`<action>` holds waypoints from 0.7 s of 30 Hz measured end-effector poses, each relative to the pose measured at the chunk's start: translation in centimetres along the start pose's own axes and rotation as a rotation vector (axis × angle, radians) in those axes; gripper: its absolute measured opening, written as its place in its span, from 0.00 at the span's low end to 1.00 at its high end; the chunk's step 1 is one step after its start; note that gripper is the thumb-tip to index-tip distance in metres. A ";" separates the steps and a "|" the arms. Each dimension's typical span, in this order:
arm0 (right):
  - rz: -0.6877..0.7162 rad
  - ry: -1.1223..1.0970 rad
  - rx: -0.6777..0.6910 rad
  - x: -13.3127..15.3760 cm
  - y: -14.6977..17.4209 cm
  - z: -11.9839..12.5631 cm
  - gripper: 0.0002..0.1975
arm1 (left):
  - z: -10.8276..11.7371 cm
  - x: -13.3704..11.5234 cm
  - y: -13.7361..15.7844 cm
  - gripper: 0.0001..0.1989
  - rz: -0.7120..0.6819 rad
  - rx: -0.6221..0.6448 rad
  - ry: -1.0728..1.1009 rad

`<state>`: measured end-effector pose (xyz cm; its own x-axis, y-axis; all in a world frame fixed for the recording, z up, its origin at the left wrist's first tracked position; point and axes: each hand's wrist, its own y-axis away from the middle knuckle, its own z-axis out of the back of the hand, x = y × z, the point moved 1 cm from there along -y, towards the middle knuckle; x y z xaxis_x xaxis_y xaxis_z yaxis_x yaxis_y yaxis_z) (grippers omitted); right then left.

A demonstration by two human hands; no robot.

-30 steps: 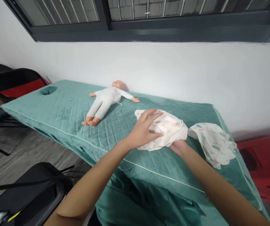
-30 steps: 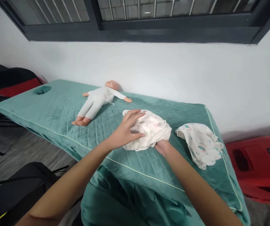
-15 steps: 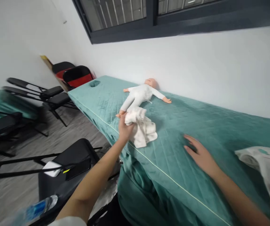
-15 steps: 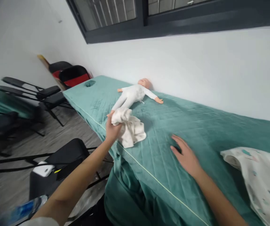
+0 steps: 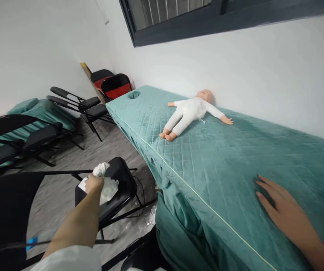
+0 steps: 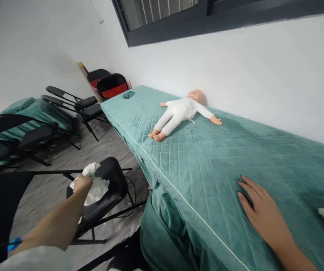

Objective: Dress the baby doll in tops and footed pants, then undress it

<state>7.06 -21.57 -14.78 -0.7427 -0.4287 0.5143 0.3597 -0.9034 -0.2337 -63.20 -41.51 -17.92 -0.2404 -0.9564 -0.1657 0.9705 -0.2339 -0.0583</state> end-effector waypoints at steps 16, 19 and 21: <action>0.090 0.175 -0.032 0.6 0.2 0.2 0.25 | -9.4 0.7 5.3 0.26 -0.099 -0.046 0.017; 0.122 0.212 -0.031 0.5 0.3 0.0 0.21 | -8.6 -4.3 6.7 0.25 -0.162 -0.142 0.197; 0.138 0.231 -0.045 0.8 0.6 -0.1 0.19 | -7.5 -8.1 7.9 0.26 -0.081 -0.244 0.406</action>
<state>6.63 -22.41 -14.57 -0.7995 -0.5346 0.2740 0.4449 -0.8333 -0.3280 -53.72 -34.28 -24.42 -0.3495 -0.7799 -0.5193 0.9277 -0.2103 -0.3084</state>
